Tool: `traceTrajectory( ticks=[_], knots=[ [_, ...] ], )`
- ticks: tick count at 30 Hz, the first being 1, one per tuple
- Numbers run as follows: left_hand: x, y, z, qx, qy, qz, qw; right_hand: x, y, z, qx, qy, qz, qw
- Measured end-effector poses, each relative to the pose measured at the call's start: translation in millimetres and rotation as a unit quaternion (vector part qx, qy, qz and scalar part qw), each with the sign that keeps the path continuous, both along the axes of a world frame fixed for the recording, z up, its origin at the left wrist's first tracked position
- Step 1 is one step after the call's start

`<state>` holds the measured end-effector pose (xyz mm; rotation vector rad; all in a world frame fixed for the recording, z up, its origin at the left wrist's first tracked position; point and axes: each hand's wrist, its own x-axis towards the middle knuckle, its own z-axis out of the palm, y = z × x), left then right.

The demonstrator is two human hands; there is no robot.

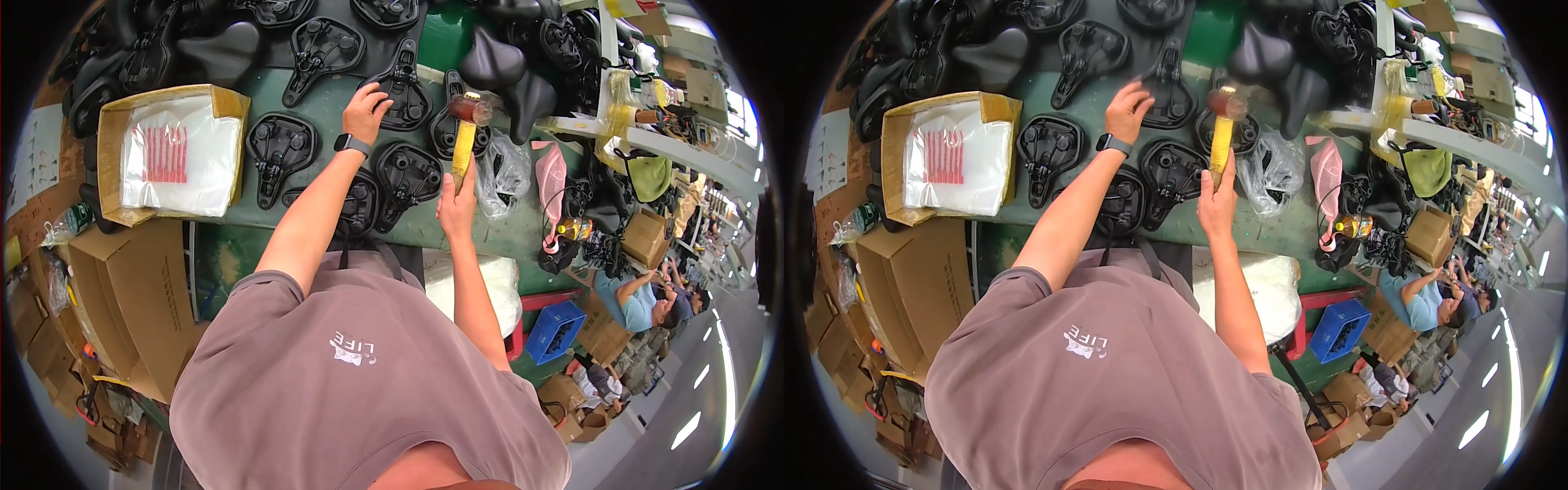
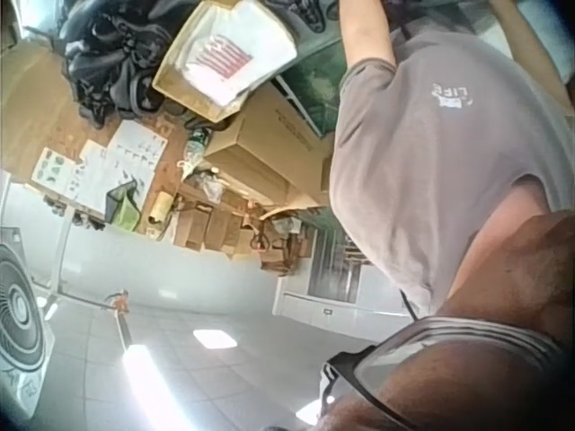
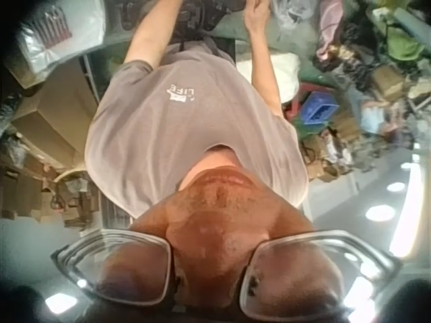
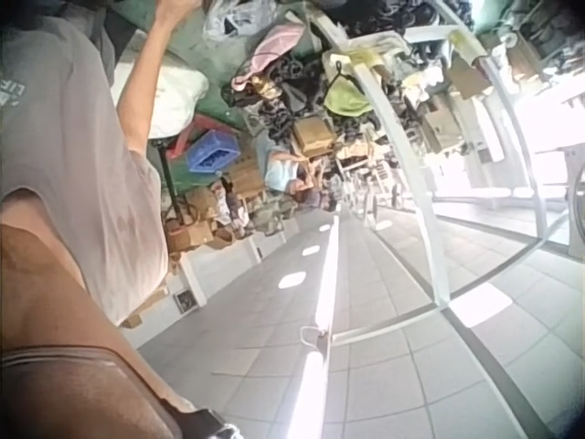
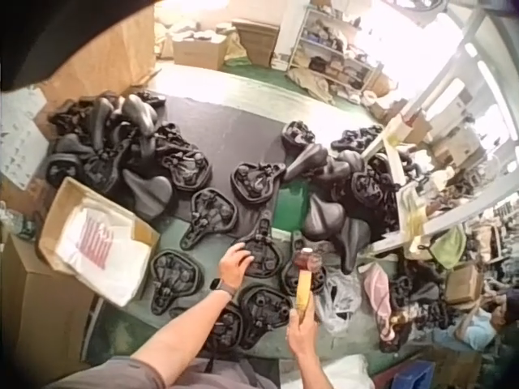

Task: The recorder is using a rubber mallet to hammer components into bicycle seats on a factory assembly line.

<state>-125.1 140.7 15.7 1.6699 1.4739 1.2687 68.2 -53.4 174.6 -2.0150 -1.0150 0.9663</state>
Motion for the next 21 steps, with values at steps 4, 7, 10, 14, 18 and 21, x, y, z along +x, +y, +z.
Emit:
traceTrajectory(
  ticks=[4,7,10,14,18,21],
  knots=[
    [-6.6,2.1,-15.7,0.001,-0.026,0.014,1.0,-3.1,0.4,-11.5,-0.011,-0.019,0.041,0.999],
    [-15.5,-2.5,-21.3,-0.034,-0.06,-0.014,0.998,-13.9,14.9,3.6,-0.07,-0.029,0.085,0.993],
    [-19.1,-6.8,-15.8,-0.115,-0.101,-0.051,0.987,-20.2,30.6,3.8,-0.004,-0.076,0.164,0.983],
    [-37.9,-12.5,-12.0,-0.154,-0.082,-0.09,0.981,-32.2,51.9,12.7,0.104,-0.061,0.222,0.968],
    [-48.8,-27.6,7.6,-0.192,-0.172,-0.006,0.966,-19.0,63.7,-23.5,-0.093,-0.176,0.306,0.931],
    [-49.3,-47.5,28.0,-0.372,-0.511,0.18,0.754,-20.0,65.7,-6.3,-0.109,-0.159,0.295,0.936]
  ],
)
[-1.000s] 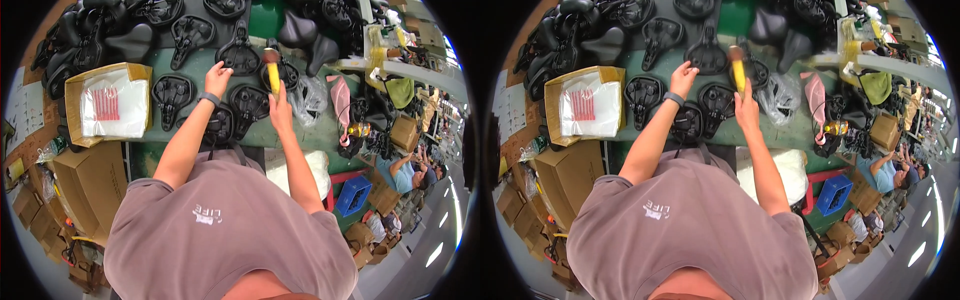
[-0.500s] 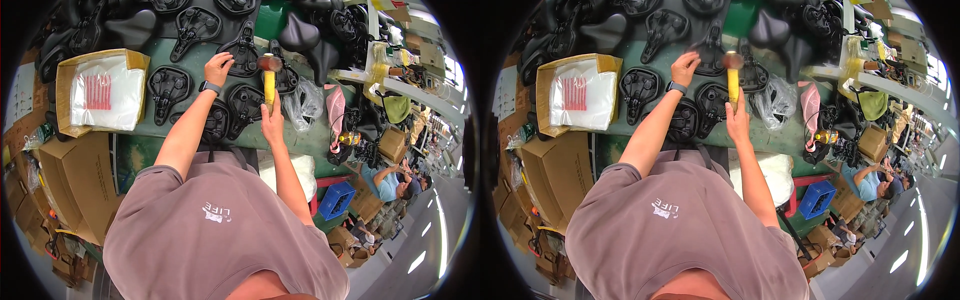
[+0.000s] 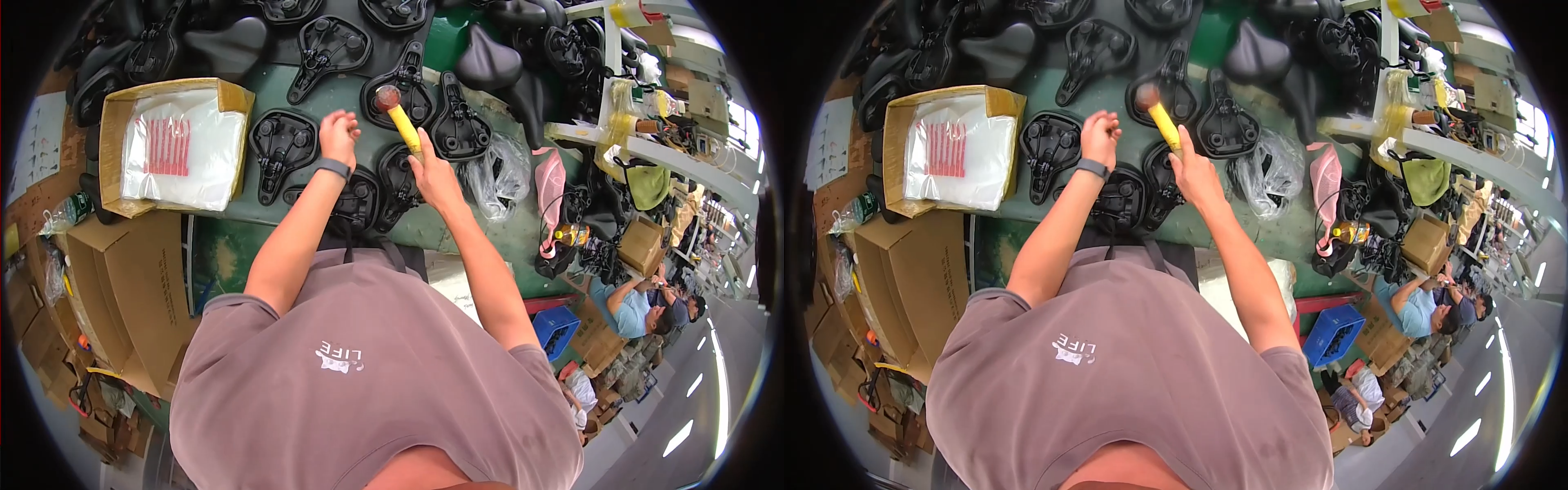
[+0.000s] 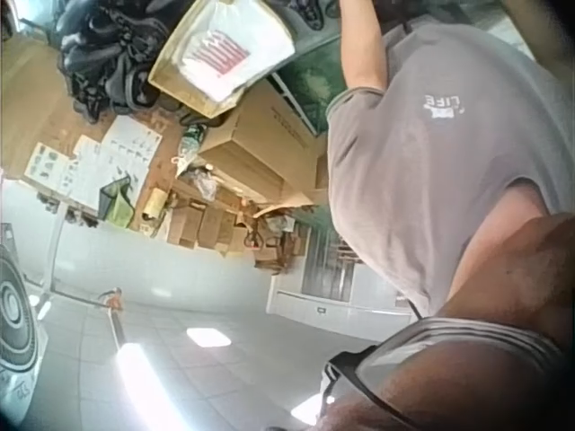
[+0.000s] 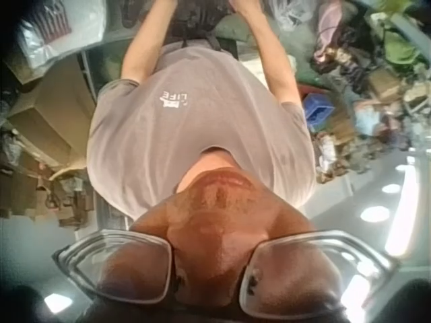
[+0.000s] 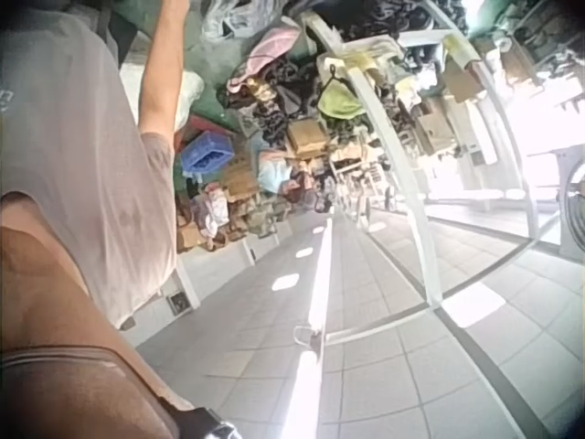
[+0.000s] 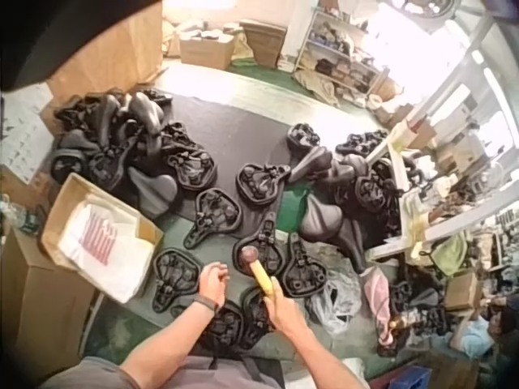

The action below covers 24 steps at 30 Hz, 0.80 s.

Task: The recorder is using a rubber mallet to hammer components into bicycle seats on a factory assembly line.

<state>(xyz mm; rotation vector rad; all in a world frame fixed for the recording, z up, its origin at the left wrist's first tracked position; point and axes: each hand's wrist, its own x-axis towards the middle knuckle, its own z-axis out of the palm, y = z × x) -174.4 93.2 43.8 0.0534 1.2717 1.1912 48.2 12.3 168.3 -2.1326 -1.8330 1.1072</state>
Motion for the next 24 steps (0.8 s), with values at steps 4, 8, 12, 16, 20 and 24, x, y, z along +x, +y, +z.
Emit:
traceTrajectory(
  ticks=[4,8,12,16,20,24],
  knots=[
    [-6.2,-19.9,4.1,0.007,-0.171,-0.041,0.984,2.9,-5.1,26.3,0.135,0.127,-0.099,0.978],
    [51.0,-24.3,57.1,0.04,-0.113,-0.145,0.982,31.7,-60.4,42.2,0.123,0.185,-0.259,0.94],
    [133.6,-15.2,46.9,0.114,-0.029,-0.301,0.946,60.7,-109.1,50.8,0.117,0.323,-0.42,0.84],
    [226.0,1.3,29.9,0.235,0.085,-0.38,0.891,106.6,-136.4,38.4,0.104,0.305,-0.445,0.836],
    [283.9,8.3,18.4,0.254,0.27,-0.517,0.772,143.7,-140.4,33.7,0.093,0.296,-0.478,0.821],
    [294.6,3.6,-12.4,0.411,0.411,-0.389,0.715,180.0,-131.8,21.7,0.078,0.33,-0.437,0.833]
  ],
)
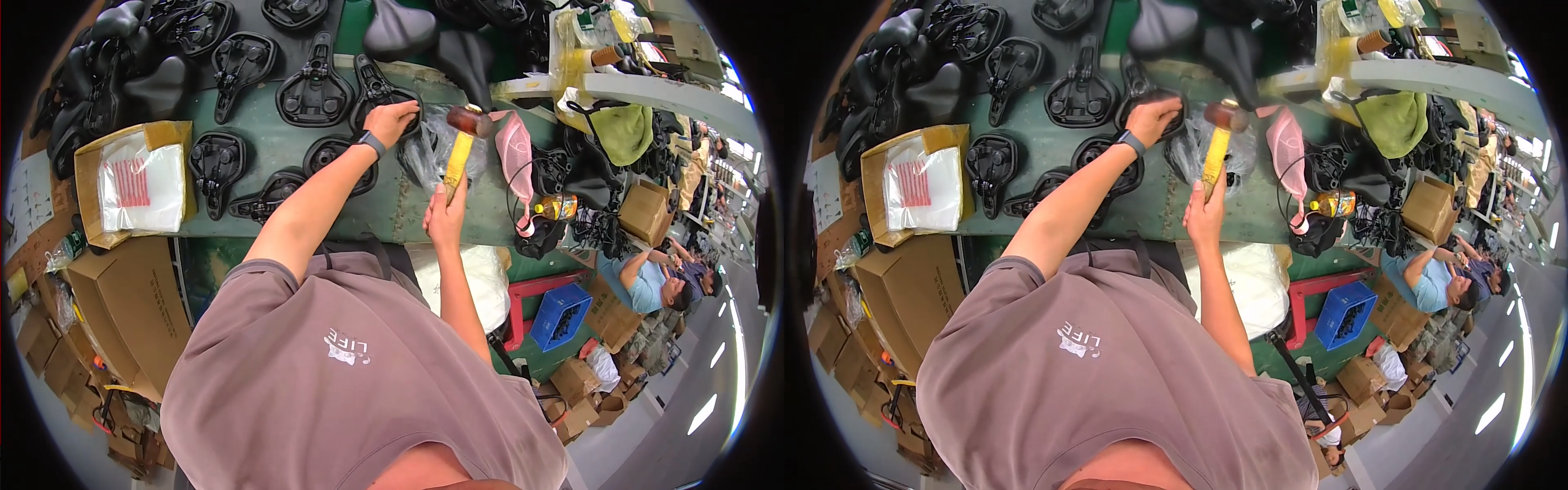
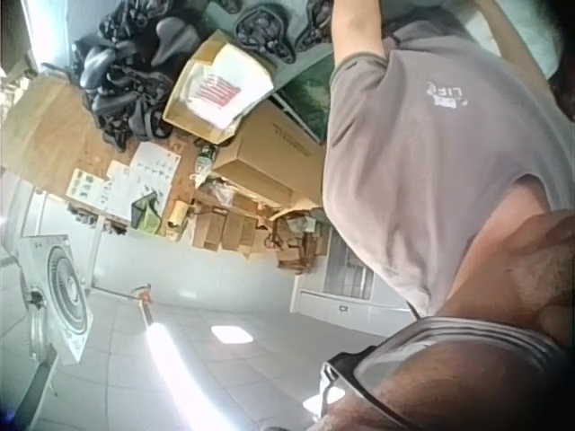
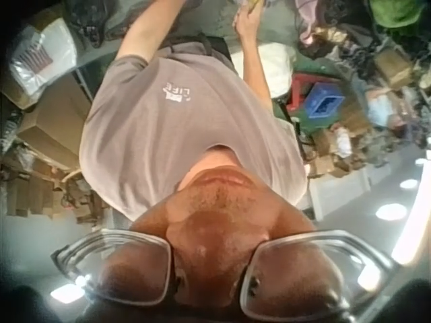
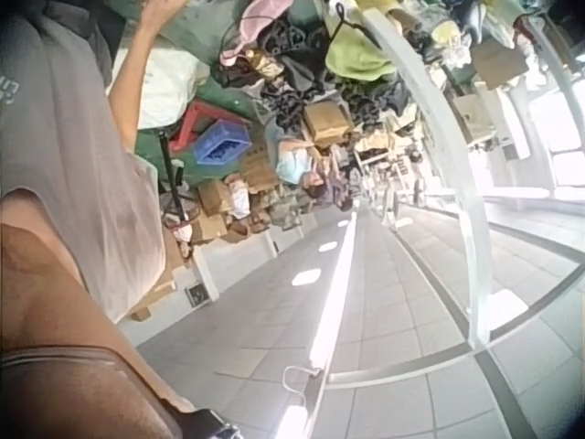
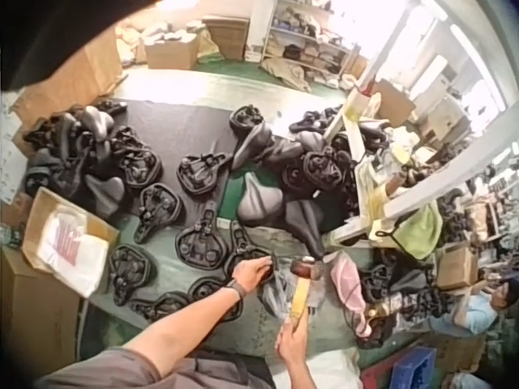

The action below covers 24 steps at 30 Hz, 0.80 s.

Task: The recorder is using a rubber mallet to hammer components into bicycle seats on a factory assembly line.

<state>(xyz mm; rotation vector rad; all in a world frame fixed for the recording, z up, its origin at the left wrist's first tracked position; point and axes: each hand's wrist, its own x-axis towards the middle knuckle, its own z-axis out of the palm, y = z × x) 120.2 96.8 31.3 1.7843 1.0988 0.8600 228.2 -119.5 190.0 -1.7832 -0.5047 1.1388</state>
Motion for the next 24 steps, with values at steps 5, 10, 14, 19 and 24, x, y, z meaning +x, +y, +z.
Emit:
traceTrajectory(
  ticks=[5,10,14,19,24],
  knots=[
    [-0.9,0.8,7.8,-0.162,-0.004,-0.014,0.987,33.9,13.5,-26.3,0.015,-0.09,0.108,0.99],
    [-9.6,4.5,21.4,-0.214,0.044,-0.068,0.974,36.6,39.5,6.3,0.029,-0.153,0.166,0.974],
    [-25.0,-2.9,26.2,-0.083,0.06,-0.053,0.993,24.5,55.6,41.3,0.108,-0.176,0.172,0.963],
    [-49.4,-31.4,59.4,-0.093,0.005,0.157,0.983,30.3,36.6,-49.9,-0.154,-0.346,0.353,0.856],
    [-30.7,-89.3,83.0,-0.076,-0.03,0.101,0.992,32.1,58.0,12.1,-0.022,-0.172,0.172,0.97]
  ],
)
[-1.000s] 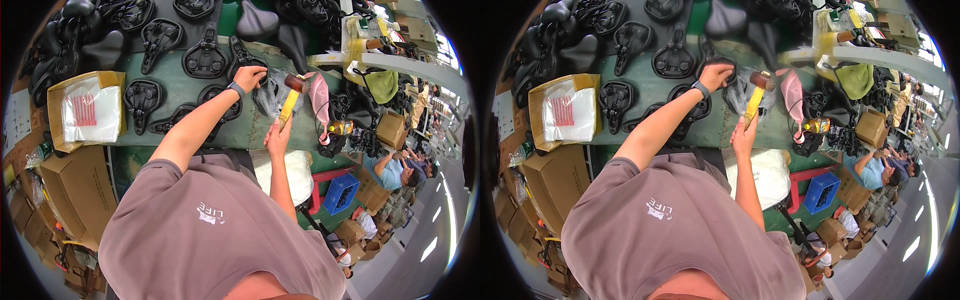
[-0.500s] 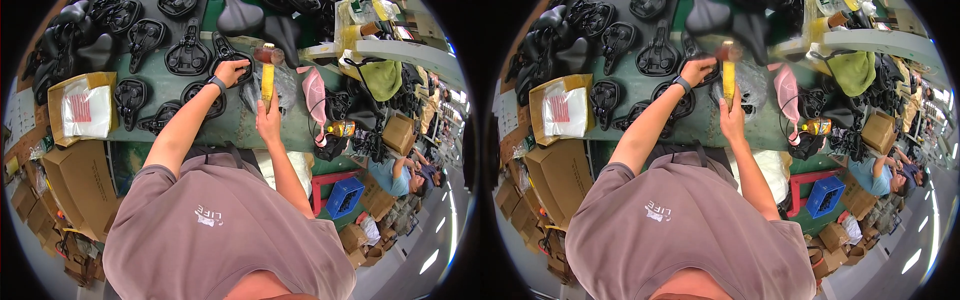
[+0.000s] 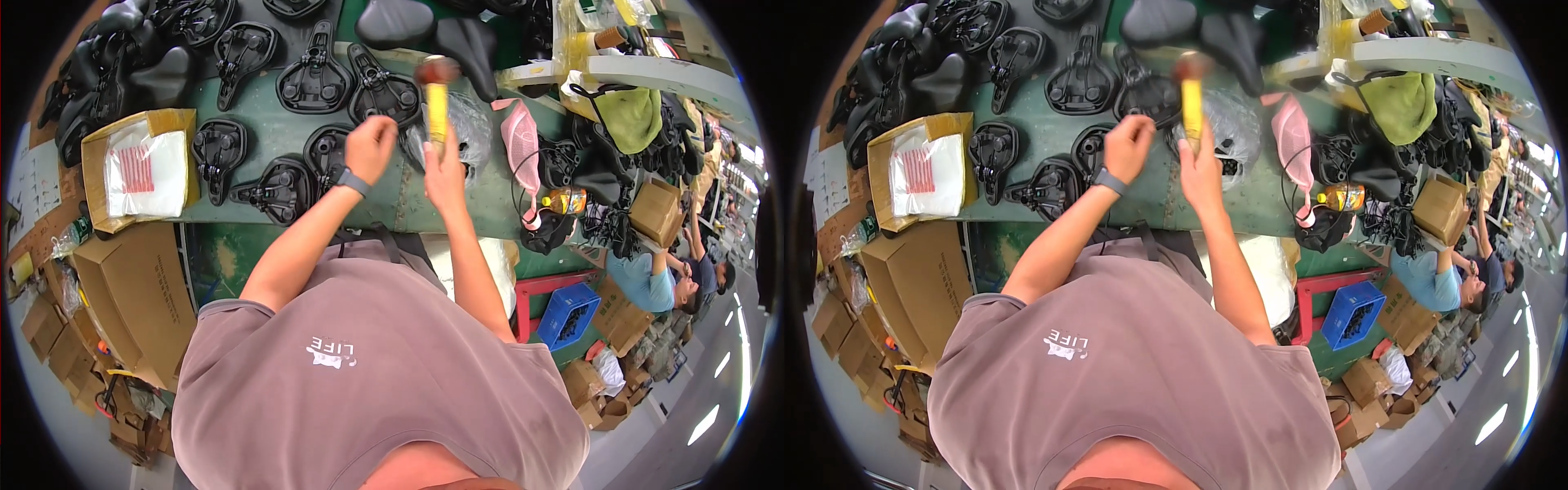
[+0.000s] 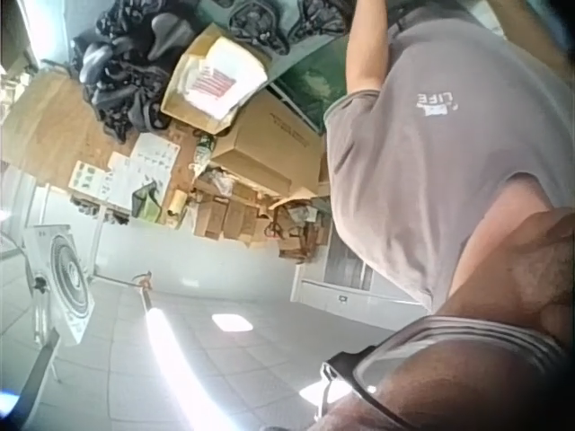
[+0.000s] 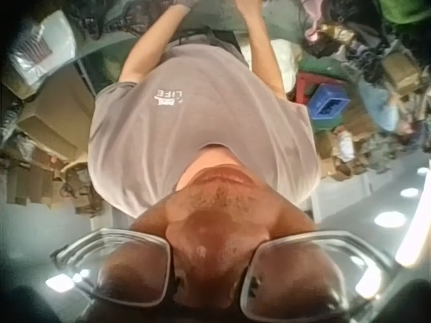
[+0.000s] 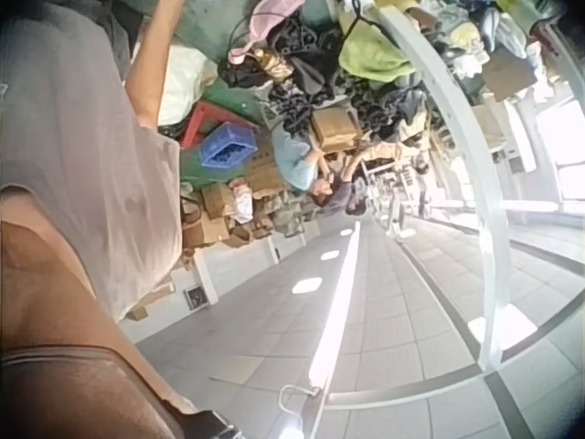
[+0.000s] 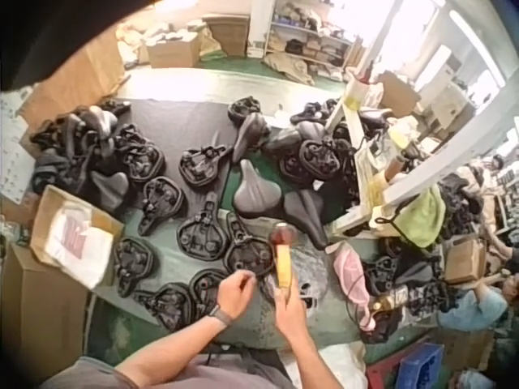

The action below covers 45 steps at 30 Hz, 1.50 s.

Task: The recorder is using a rubber mallet to hammer components into bicycle seats on a factory assembly line.

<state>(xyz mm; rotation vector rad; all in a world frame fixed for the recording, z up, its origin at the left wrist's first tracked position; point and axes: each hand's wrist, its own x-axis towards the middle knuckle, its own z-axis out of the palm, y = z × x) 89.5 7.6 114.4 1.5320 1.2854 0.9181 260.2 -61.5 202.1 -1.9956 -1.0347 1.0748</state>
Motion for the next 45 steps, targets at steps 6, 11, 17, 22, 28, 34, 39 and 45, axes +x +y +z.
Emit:
traceTrajectory(
  ticks=[6,11,17,22,28,34,39,45],
  knots=[
    [115.0,-44.5,-56.1,0.22,0.11,-0.359,0.9,28.6,-69.6,42.7,0.14,0.121,-0.18,0.966],
    [190.3,-40.2,-92.3,0.034,0.361,-0.481,0.798,58.5,-126.9,38.0,0.085,0.104,-0.268,0.954],
    [201.8,-44.5,-122.0,0.102,0.372,-0.505,0.772,71.3,-160.8,14.1,0.022,0.099,-0.287,0.952],
    [208.8,-31.2,-87.4,0.073,0.384,-0.512,0.765,77.9,-160.1,4.7,0.021,0.144,-0.271,0.952],
    [202.9,-22.3,-118.1,-0.07,0.091,-0.204,0.972,81.2,-141.6,5.5,0.046,0.164,-0.22,0.96],
    [151.2,8.5,-64.7,-0.626,-0.508,-0.097,0.584,70.8,-141.3,8.9,0.065,0.155,-0.252,0.953],
    [71.1,2.2,-24.9,-0.574,-0.62,-0.163,0.51,38.9,-132.4,18.4,0.081,0.151,-0.248,0.953],
    [-17.8,6.0,-2.1,-0.563,-0.546,-0.136,0.605,-10.5,-124.8,17.7,0.072,0.159,-0.23,0.957]
  ],
)
